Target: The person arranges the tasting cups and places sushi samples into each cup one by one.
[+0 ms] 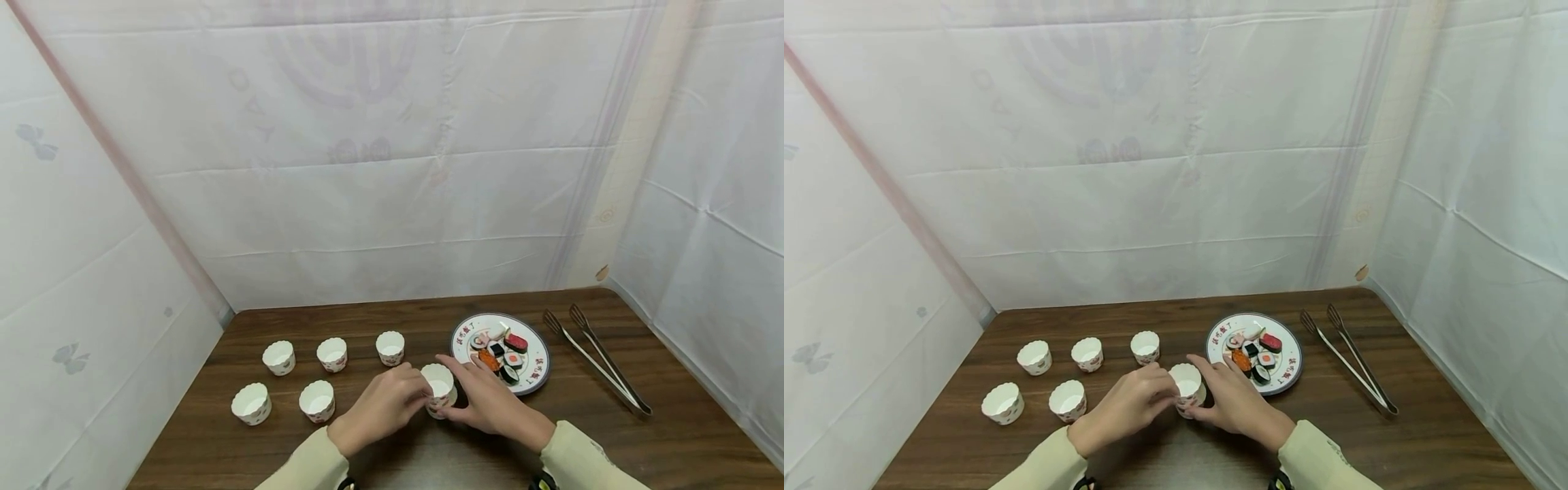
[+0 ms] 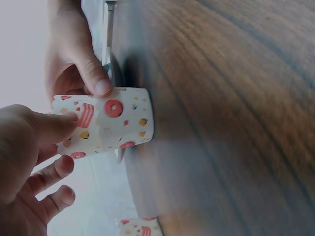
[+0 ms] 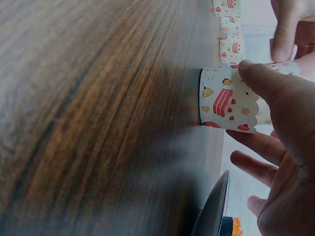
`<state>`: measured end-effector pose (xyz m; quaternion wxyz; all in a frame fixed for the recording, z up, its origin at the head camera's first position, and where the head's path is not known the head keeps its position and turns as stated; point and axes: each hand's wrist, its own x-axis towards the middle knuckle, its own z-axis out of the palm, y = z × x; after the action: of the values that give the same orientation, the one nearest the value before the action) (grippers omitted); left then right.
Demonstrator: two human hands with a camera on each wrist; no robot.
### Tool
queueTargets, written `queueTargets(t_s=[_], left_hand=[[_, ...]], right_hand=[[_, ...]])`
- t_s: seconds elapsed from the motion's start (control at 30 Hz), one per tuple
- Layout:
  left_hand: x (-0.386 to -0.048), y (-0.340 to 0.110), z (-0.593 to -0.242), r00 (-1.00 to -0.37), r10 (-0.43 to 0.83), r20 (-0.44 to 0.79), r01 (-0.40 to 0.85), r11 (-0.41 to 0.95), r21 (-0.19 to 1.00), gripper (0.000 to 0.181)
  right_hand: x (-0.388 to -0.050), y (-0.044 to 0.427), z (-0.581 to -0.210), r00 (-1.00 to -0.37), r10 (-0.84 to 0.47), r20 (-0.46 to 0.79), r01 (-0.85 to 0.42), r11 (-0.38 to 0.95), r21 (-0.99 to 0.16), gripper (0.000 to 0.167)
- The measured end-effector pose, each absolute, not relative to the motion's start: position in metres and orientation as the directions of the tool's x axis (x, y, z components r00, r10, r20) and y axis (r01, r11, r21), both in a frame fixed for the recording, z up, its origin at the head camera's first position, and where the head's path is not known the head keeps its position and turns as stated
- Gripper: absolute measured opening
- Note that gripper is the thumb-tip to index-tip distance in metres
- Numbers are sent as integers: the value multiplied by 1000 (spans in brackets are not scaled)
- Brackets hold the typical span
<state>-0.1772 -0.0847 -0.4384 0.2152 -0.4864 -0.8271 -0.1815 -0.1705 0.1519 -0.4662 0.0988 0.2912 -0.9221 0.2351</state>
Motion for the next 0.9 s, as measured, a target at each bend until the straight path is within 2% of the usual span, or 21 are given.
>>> queueTargets(t_s=[0.13,0.23,0.47,0.7,0.9], left_hand=[[-176,-93,-431,-415,685,599,888,447,105,13],[-175,-101,-426,-429,656,621,885,444,142,14],[-173,-123,-428,-502,617,606,850,482,213,13],[-170,-139,-436,-497,609,618,848,491,199,16],[-167,-150,-441,-524,600,604,831,515,210,18]], right_hand=[[-170,152,-466,-810,-500,306,-585,721,-373,83],[-170,152,-466,-810,-504,299,-585,719,-374,81],[-170,151,-463,-814,-504,289,-581,720,-380,76],[-170,153,-465,-814,-510,278,-581,726,-368,69],[-172,152,-466,-809,-521,271,-587,728,-354,64]])
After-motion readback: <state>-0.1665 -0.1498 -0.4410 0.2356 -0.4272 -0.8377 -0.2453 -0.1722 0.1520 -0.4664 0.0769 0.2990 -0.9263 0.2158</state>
